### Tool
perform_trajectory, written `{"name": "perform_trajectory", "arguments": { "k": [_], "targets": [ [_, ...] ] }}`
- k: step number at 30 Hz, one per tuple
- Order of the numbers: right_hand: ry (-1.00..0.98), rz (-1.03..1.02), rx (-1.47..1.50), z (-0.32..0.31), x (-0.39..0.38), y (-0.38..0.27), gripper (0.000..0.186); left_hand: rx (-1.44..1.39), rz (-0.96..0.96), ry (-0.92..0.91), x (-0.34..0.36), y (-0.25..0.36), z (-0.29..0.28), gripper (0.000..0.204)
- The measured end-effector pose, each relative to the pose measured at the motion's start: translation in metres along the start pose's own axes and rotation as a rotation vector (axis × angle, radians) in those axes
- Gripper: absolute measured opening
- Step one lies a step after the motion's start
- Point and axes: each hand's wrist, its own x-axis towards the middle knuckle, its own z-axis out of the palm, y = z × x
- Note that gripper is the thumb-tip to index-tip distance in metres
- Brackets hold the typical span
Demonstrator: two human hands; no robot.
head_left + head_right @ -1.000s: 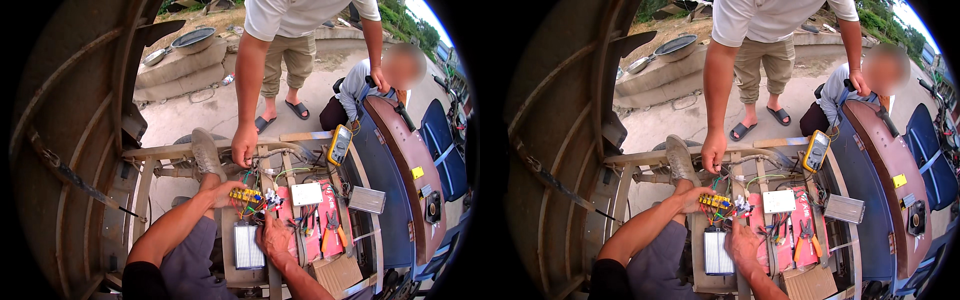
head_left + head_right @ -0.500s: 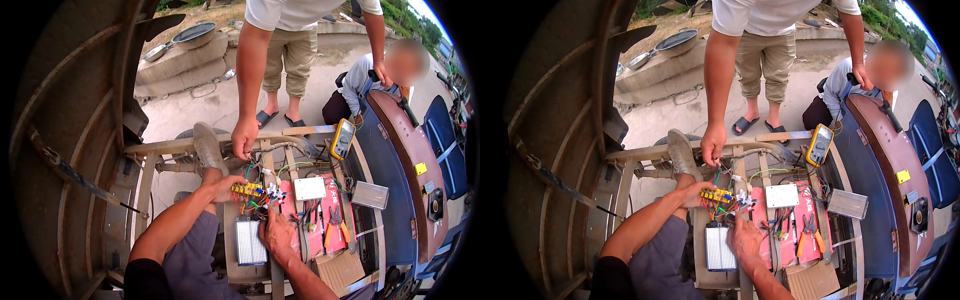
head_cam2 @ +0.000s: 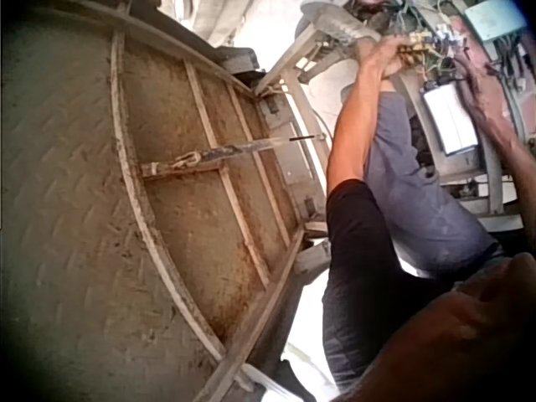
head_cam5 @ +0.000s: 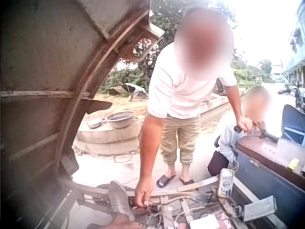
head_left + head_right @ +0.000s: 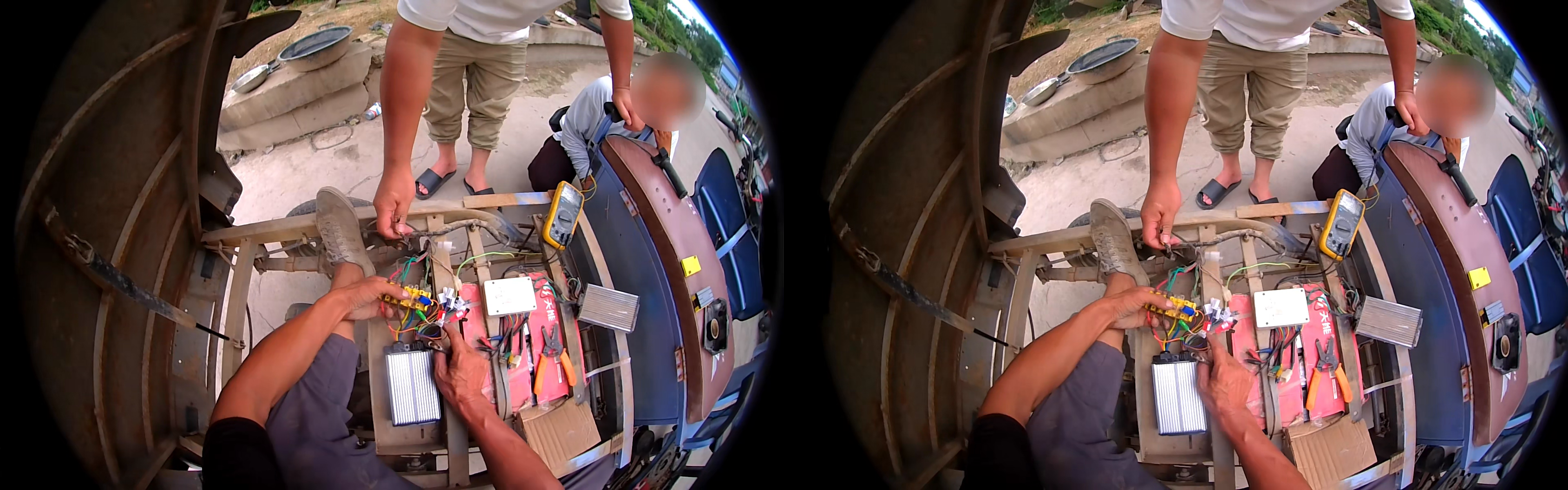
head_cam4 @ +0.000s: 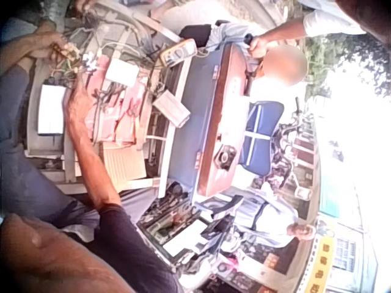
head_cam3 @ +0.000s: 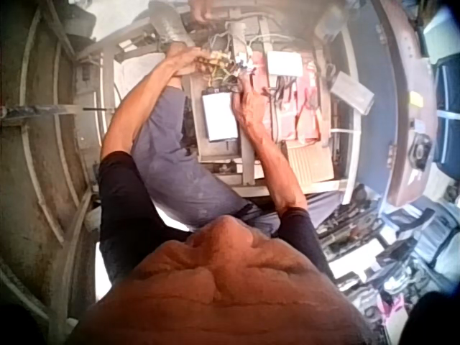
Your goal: The person connects and organizes electrical wires within a vehicle chassis by hand, occasionally using a multimeter to check connections while receiving assistance from another person.
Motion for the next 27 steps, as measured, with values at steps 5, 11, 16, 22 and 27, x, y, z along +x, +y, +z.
{"name": "perform_trajectory", "arguments": {
  "k": [5, 11, 16, 22, 27],
  "targets": [
    [-0.130, -0.232, 0.076, -0.020, 0.007, -0.027, 0.025, -0.053, -0.037, 0.074, 0.004, -0.001, 0.004, 0.021],
    [-0.282, 0.310, 0.558, 0.026, 0.023, -0.024, 0.035, 0.009, -0.001, 0.044, 0.002, 0.001, 0.005, 0.023],
    [-0.300, 0.619, 0.915, 0.027, 0.027, -0.030, 0.035, 0.087, 0.014, 0.037, 0.004, -0.007, -0.006, 0.023],
    [-0.210, 0.673, 1.115, 0.040, 0.036, -0.028, 0.030, 0.036, 0.016, 0.000, 0.007, -0.005, -0.002, 0.022],
    [-0.358, 0.793, 1.047, 0.034, 0.054, -0.037, 0.027, 0.011, 0.032, 0.046, 0.011, -0.012, -0.011, 0.022]
  ]
}}
